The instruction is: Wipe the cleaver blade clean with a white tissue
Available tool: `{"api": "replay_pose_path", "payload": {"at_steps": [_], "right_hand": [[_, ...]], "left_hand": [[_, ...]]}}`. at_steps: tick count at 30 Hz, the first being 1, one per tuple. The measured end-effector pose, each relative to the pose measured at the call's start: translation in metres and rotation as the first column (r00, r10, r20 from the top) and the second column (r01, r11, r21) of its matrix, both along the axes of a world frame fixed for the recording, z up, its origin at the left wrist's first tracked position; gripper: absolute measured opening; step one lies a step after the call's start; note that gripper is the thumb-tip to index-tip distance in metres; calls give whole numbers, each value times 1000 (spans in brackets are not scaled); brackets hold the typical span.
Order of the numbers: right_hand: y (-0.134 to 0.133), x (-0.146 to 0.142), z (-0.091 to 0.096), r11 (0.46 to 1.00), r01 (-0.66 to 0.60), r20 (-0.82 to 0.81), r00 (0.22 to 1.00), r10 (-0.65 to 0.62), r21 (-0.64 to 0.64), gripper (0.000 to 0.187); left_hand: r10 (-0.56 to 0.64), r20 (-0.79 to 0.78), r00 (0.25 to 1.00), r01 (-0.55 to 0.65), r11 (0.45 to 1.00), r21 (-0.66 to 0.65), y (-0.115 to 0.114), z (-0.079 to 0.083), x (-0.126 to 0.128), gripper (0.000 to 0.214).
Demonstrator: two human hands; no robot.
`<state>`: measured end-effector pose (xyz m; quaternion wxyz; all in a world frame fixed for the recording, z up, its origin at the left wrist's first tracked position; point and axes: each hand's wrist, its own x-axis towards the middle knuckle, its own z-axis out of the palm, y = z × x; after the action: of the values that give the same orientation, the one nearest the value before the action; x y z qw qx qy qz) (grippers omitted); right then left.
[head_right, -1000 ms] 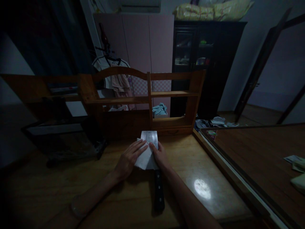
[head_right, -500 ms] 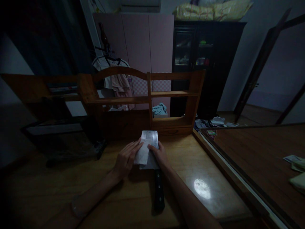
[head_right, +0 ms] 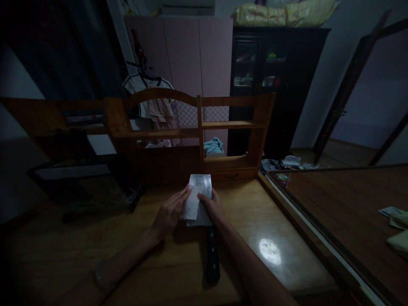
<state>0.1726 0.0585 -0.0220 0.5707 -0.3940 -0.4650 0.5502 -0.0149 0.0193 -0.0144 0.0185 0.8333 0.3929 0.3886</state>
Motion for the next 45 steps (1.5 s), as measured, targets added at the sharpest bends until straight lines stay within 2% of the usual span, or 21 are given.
{"api": "replay_pose_path", "payload": {"at_steps": [16, 23, 33, 36, 40, 42, 45], "right_hand": [[-5, 0, 9, 998, 28, -38, 999, -30, -63, 37], [-4, 1, 7, 999, -37, -27, 999, 37, -33, 36], [-11, -3, 9, 981, -191, -36, 981, 190, -33, 40], [-10, -4, 8, 980, -199, -24, 980, 199, 5, 41], [-8, -7, 5, 964, -266, -88, 960, 266, 19, 44], [-7, -10, 2, 957, -288, -104, 951, 291, 49, 44], [-6, -13, -1, 965, -250, -97, 961, 258, 84, 46]], "left_hand": [[-16, -23, 1000, 13, 990, -137, -2, 3, 7, 49], [-19, 71, 997, 32, 981, -191, -1, 3, 6, 50], [75, 185, 980, -31, 973, -231, 1, 5, 3, 49], [96, 161, 982, -61, 977, -206, 3, 4, 1, 49], [110, 84, 990, -99, 988, -122, 7, 1, 2, 47], [86, 10, 996, -85, 992, -92, 8, 1, 4, 47], [12, -123, 992, -22, 996, -83, 6, 3, 5, 48]]}}
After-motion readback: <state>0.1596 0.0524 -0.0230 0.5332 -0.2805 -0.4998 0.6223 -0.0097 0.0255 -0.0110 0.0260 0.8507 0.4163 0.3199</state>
